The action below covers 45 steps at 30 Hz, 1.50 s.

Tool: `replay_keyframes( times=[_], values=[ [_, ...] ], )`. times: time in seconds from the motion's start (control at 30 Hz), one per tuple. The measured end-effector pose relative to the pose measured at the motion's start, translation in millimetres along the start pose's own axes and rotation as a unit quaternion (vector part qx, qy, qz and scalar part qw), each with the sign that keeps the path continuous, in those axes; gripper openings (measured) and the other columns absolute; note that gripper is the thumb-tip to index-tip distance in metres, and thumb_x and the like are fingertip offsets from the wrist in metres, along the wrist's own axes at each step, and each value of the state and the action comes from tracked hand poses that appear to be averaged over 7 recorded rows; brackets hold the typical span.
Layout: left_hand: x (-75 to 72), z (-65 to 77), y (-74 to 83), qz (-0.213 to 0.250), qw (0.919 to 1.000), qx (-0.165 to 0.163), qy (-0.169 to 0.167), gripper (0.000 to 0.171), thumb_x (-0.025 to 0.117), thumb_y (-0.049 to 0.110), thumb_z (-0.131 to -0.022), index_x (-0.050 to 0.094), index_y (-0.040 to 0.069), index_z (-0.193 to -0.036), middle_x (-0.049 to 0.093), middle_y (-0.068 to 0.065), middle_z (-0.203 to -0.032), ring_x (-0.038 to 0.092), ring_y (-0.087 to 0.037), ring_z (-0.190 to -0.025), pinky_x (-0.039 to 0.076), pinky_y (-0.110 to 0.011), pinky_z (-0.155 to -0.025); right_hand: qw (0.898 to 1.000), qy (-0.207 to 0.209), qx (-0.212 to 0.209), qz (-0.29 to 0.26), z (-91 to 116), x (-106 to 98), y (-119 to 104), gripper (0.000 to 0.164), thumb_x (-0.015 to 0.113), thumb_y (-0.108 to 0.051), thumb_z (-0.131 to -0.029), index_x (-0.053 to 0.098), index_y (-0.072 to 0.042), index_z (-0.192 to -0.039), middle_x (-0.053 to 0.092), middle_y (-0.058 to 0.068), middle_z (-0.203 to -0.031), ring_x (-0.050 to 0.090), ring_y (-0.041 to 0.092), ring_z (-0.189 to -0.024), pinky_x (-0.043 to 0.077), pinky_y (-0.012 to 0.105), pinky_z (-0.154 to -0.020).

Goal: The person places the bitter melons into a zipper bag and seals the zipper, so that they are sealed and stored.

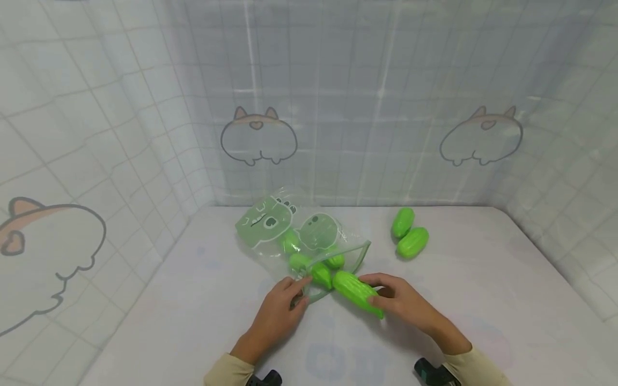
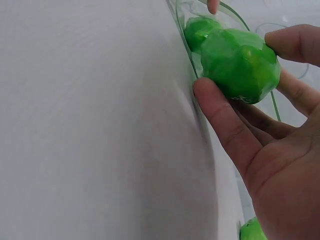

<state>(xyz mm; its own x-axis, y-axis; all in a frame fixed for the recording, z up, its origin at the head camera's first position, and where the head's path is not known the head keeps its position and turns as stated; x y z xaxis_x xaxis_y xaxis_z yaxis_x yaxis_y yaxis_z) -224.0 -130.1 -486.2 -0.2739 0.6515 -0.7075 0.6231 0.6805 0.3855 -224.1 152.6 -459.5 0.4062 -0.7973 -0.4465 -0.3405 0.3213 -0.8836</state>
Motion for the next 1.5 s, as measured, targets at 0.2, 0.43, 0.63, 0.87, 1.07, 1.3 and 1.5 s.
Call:
replay_keyframes(
  times=[0.2,0.43,0.63,0.87,1.07,1.3,1.5],
  values=[
    [-1.9,-1.0,1.2,0.004,0.9999,0.010,0.007,0.045,0.080,0.011,-0.085,0.069,0.014,-0.129,0.051,0.011,-0.085,0.048,-0.004,-0.076,0.045,-0.024,-0.065,1.000,0.012,-0.006,0.008,-4.4,0.9,-0.2,0.043,0.066,-0.018,-0.098,0.058,-0.006,-0.138,0.056,0.015,-0.138,0.059,0.034,-0.116,0.051,0.031,-0.090],
    [-0.3,-0.7,0.9,0.003,0.9999,0.008,0.006,0.047,0.081,0.012,-0.084,0.069,0.014,-0.130,0.051,0.010,-0.085,0.049,-0.004,-0.077,0.045,-0.025,-0.066,1.000,0.024,-0.003,0.016,-8.9,3.3,-1.1,0.045,0.067,-0.020,-0.097,0.058,-0.002,-0.138,0.058,0.017,-0.136,0.061,0.029,-0.111,0.052,0.030,-0.087],
    [-2.5,-1.4,3.0,0.004,0.9999,0.014,0.008,0.047,0.080,0.012,-0.085,0.069,0.014,-0.130,0.052,0.010,-0.086,0.049,-0.005,-0.077,0.045,-0.026,-0.067,0.999,0.033,-0.012,0.024,-14.1,5.0,-3.0,0.045,0.067,-0.019,-0.097,0.057,-0.001,-0.138,0.059,0.017,-0.135,0.062,0.028,-0.107,0.053,0.030,-0.083],
    [-1.9,-0.9,2.2,0.003,1.0000,0.006,0.005,0.047,0.080,0.012,-0.084,0.069,0.014,-0.129,0.052,0.010,-0.086,0.050,-0.005,-0.078,0.046,-0.026,-0.068,0.999,0.039,0.000,0.022,-19.2,8.4,-3.8,0.047,0.069,-0.020,-0.096,0.057,-0.002,-0.139,0.058,0.017,-0.136,0.063,0.028,-0.106,0.053,0.029,-0.083],
    [-0.5,-0.9,1.7,0.003,1.0000,0.003,0.000,0.047,0.079,0.012,-0.085,0.069,0.015,-0.130,0.051,0.011,-0.085,0.049,-0.005,-0.078,0.045,-0.026,-0.068,0.997,0.056,0.002,0.047,-22.7,9.9,-3.0,0.047,0.069,-0.022,-0.096,0.059,-0.004,-0.137,0.060,0.014,-0.135,0.062,0.028,-0.111,0.051,0.033,-0.088],
    [-2.1,-1.2,3.0,-0.001,1.0000,0.000,-0.006,0.047,0.080,0.013,-0.084,0.069,0.014,-0.130,0.048,0.013,-0.084,0.047,-0.004,-0.076,0.044,-0.026,-0.066,0.995,0.074,0.000,0.071,-27.7,12.4,-3.4,0.045,0.068,-0.023,-0.096,0.061,-0.003,-0.136,0.063,0.012,-0.131,0.061,0.028,-0.114,0.050,0.035,-0.091],
    [-2.1,-1.6,2.6,0.000,0.9999,-0.007,-0.012,0.048,0.080,0.013,-0.085,0.068,0.015,-0.131,0.047,0.014,-0.084,0.046,-0.003,-0.076,0.043,-0.025,-0.066,0.993,0.091,0.035,0.066,-34.8,14.1,-1.2,0.045,0.070,-0.022,-0.094,0.062,-0.007,-0.135,0.063,0.012,-0.131,0.063,0.029,-0.110,0.052,0.038,-0.087]
  ],
)
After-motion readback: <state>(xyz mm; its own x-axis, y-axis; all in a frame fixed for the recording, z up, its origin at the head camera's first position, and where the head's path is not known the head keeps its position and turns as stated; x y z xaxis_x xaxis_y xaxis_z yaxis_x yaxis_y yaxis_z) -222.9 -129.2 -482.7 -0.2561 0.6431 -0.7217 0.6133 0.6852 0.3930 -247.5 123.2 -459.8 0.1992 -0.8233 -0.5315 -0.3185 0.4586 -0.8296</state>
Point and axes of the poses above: each hand's wrist, its own z-axis away from the middle knuckle, its own x-axis out of the palm, y = z × x, the point moved 4 cm from there along -z, towards the middle knuckle
